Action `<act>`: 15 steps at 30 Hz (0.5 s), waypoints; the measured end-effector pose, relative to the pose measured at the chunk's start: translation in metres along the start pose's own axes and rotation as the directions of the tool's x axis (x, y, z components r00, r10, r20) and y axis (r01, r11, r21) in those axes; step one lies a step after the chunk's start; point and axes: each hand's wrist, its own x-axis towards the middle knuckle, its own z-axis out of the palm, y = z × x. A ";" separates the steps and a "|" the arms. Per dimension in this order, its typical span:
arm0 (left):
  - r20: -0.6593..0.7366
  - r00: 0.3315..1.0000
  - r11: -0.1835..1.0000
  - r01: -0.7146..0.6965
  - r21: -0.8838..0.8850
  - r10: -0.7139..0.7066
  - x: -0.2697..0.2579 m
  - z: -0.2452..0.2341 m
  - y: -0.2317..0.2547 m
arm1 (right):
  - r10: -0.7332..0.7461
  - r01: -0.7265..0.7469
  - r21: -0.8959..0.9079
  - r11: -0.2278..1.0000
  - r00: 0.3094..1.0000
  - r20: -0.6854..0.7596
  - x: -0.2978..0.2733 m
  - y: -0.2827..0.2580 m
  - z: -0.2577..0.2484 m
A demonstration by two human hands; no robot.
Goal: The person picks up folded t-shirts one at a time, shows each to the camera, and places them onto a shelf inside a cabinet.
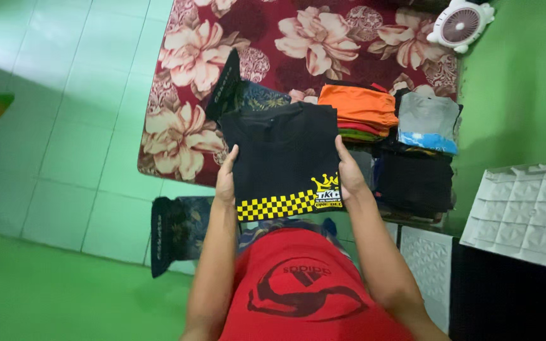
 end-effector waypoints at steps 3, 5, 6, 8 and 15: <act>0.039 0.998 0.999 0.053 -0.011 -0.052 0.006 0.008 0.011 | -0.104 0.101 -0.036 0.994 0.989 -0.102 0.000 0.008 0.014; 0.034 0.997 0.997 0.074 0.005 -0.074 0.007 0.013 0.017 | -0.140 0.134 -0.059 0.989 0.984 -0.113 -0.003 0.011 0.025; 0.029 0.996 0.997 0.082 0.012 -0.083 0.007 0.015 0.020 | -0.155 0.147 -0.071 0.987 0.981 -0.118 -0.004 0.014 0.032; 0.024 0.996 0.995 0.082 0.064 -0.084 0.007 0.021 0.023 | -0.172 0.125 -0.174 0.977 0.941 -0.290 -0.013 0.016 0.042; 0.143 0.937 0.948 0.314 0.058 -0.319 0.010 0.040 0.042 | -0.214 0.149 -0.422 0.894 0.970 -0.111 -0.028 0.012 0.045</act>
